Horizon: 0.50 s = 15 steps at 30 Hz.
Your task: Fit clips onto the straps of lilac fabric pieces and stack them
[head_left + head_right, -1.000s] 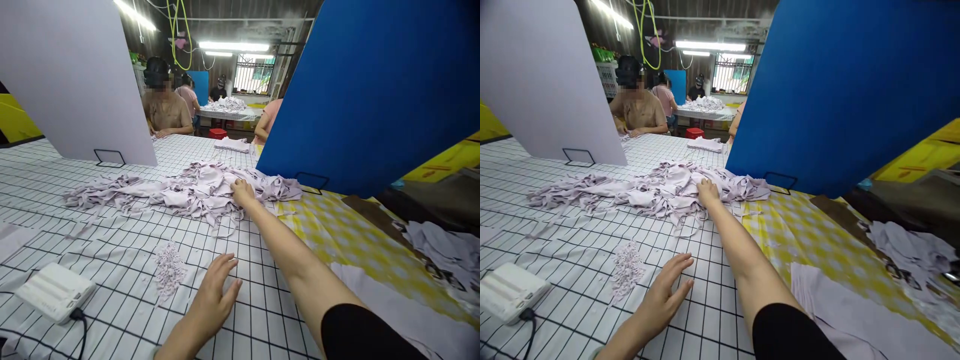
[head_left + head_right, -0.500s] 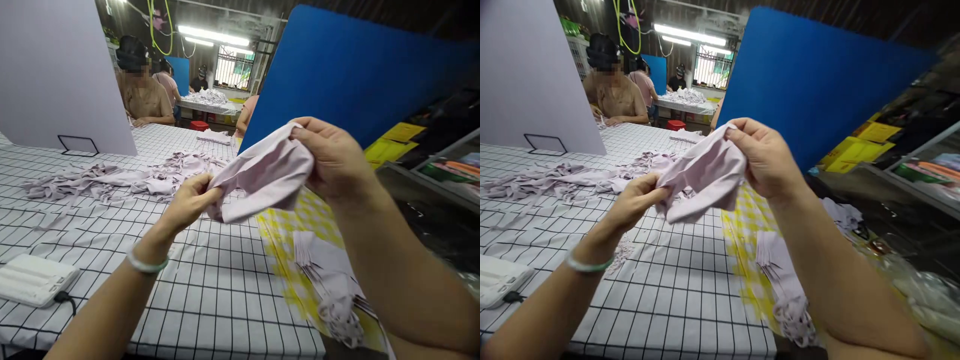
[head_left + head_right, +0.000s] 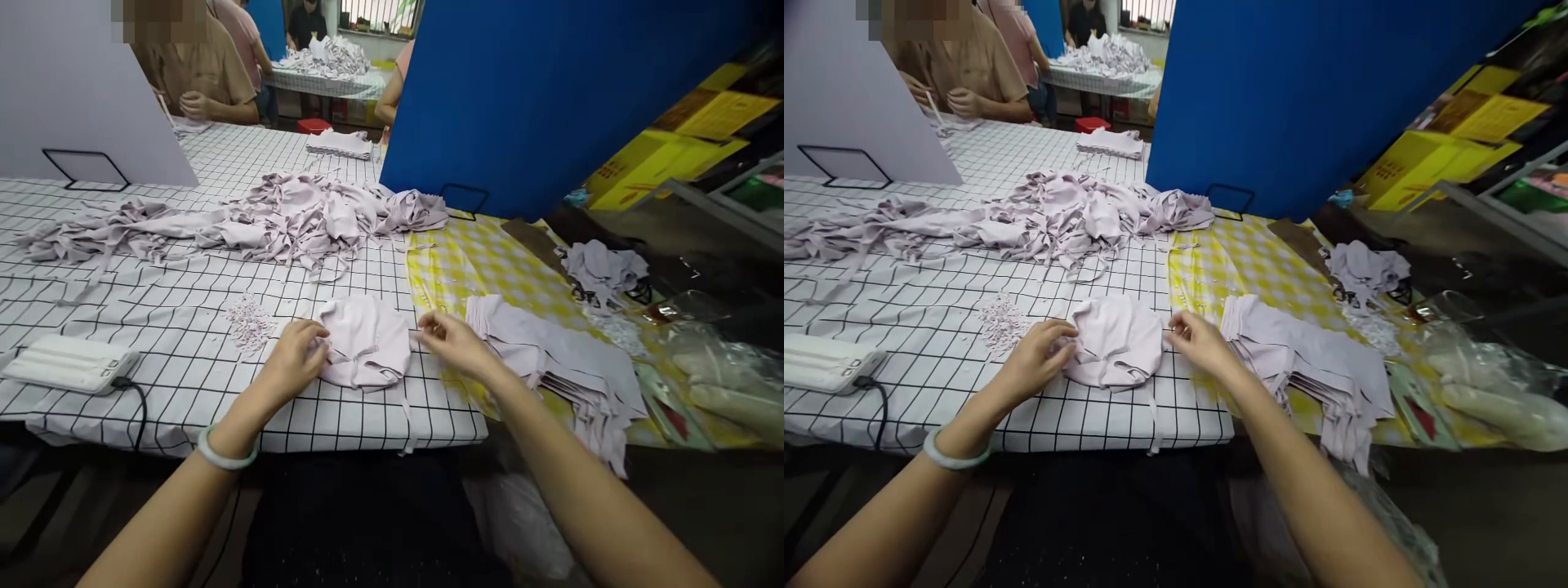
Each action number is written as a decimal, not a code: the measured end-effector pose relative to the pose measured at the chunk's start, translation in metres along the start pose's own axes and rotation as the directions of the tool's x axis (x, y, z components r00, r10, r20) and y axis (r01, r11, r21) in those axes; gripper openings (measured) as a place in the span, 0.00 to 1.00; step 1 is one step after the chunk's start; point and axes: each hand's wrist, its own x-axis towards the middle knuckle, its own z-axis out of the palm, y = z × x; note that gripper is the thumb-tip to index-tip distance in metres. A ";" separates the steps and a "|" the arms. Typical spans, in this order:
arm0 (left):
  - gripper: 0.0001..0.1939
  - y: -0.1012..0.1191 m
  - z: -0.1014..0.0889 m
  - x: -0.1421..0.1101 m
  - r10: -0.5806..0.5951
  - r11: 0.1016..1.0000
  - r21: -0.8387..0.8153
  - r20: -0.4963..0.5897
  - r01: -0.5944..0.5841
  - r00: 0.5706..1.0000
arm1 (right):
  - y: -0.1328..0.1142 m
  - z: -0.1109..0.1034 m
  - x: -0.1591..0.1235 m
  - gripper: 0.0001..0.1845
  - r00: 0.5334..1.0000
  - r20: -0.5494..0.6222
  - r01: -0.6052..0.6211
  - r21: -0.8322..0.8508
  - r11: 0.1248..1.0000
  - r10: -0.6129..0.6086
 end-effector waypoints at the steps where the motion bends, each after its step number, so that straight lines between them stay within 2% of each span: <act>1: 0.11 0.006 0.005 0.005 0.038 0.999 0.036 0.046 -0.039 0.998 | 0.002 0.010 -0.015 0.17 1.000 0.005 0.012 -0.068 0.998 -0.012; 3: 0.12 0.019 0.016 0.016 0.081 0.987 0.119 0.203 -0.106 0.976 | 0.001 0.031 -0.034 0.19 0.997 -0.008 0.080 -0.198 0.977 -0.083; 5: 0.06 0.034 0.020 0.019 0.090 0.976 0.162 0.321 -0.148 0.943 | -0.001 0.048 -0.040 0.10 0.988 -0.031 0.136 -0.321 0.937 -0.154; 7: 0.06 0.048 0.012 0.005 0.146 0.979 0.094 0.296 -0.181 0.944 | -0.002 0.057 -0.037 0.03 0.983 -0.053 0.137 -0.421 0.897 -0.176; 9: 0.08 0.061 -0.007 -0.021 0.243 0.969 -0.100 0.274 -0.224 0.931 | 0.001 0.060 -0.033 0.05 0.978 -0.081 0.131 -0.467 0.875 -0.190; 10: 0.07 0.067 -0.017 -0.035 0.301 0.945 -0.237 0.357 -0.226 0.884 | 0.002 0.060 -0.032 0.04 0.973 -0.095 0.142 -0.467 0.873 -0.210; 12: 0.06 0.076 -0.033 -0.055 0.386 0.895 -0.422 0.574 -0.143 0.722 | 0.005 0.060 -0.032 0.04 0.955 -0.138 0.179 -0.438 0.881 -0.262; 13: 0.05 0.079 -0.035 -0.056 0.372 0.897 -0.433 0.624 -0.092 0.687 | 0.005 0.060 -0.033 0.04 0.944 -0.168 0.192 -0.417 0.888 -0.283; 14: 0.05 0.079 -0.032 -0.052 0.311 0.919 -0.389 0.622 -0.062 0.719 | 0.005 0.060 -0.033 0.04 0.935 -0.194 0.203 -0.399 0.894 -0.298; 15: 0.04 0.076 -0.025 -0.042 0.210 0.954 -0.298 0.568 -0.039 0.796 | 0.005 0.061 -0.034 0.04 0.928 -0.210 0.212 -0.387 0.897 -0.309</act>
